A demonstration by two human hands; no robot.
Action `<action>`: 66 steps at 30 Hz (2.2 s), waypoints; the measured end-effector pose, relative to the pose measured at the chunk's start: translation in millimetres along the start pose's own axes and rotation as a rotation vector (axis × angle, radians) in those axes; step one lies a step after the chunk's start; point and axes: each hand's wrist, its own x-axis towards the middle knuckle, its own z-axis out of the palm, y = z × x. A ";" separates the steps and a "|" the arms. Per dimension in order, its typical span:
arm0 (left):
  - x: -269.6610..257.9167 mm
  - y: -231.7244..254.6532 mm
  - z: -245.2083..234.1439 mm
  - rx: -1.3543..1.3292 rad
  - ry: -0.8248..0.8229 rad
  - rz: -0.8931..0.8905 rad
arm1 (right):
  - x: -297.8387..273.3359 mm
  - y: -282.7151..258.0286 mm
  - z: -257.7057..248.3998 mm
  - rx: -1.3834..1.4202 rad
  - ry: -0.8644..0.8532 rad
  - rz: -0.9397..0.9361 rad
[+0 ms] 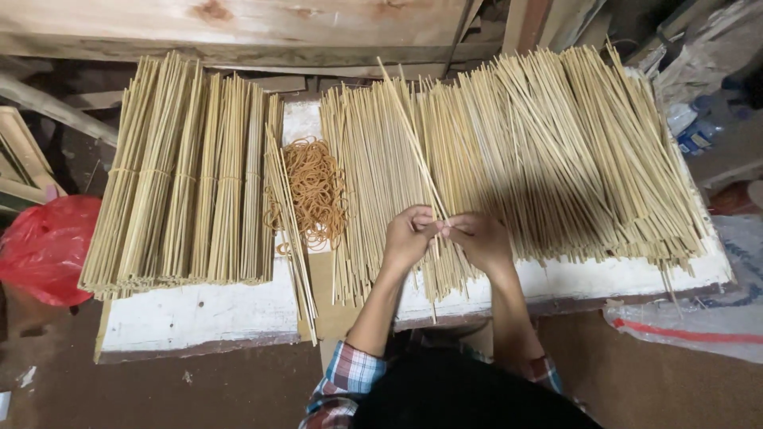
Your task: Sorting and aligning thin wooden sticks to form a bundle
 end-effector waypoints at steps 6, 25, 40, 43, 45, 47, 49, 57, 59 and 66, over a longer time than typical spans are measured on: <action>-45.0 14.4 -46.8 0.005 0.056 0.057 | -32.3 -37.8 14.9 0.450 -0.367 0.007; -135.3 24.3 -155.9 0.974 0.590 -0.150 | -54.6 -74.2 174.2 -0.008 -0.453 -0.300; -3.8 0.1 1.9 0.882 0.134 0.180 | 23.7 15.4 56.5 -0.179 0.121 -0.074; 6.2 -15.6 -3.1 0.892 0.177 0.178 | 40.1 27.8 60.0 -0.207 0.093 -0.075; 3.1 -11.1 -5.8 0.919 0.137 0.136 | 30.8 16.1 47.3 -0.122 0.084 -0.064; -9.4 13.1 -2.7 0.929 0.123 0.114 | 24.8 5.1 39.6 -0.152 0.050 -0.025; -13.5 21.4 -1.3 0.933 0.117 0.096 | 26.3 6.3 41.6 -0.188 0.017 0.005; -4.5 0.1 -5.5 0.883 0.132 0.087 | 34.5 8.6 51.1 -0.238 -0.049 0.001; -4.8 -1.7 -6.0 0.846 0.133 0.098 | 29.3 5.5 41.9 -0.136 -0.071 0.011; -15.0 22.3 -1.8 0.712 0.057 0.083 | 5.8 -1.0 18.8 0.421 -0.162 0.046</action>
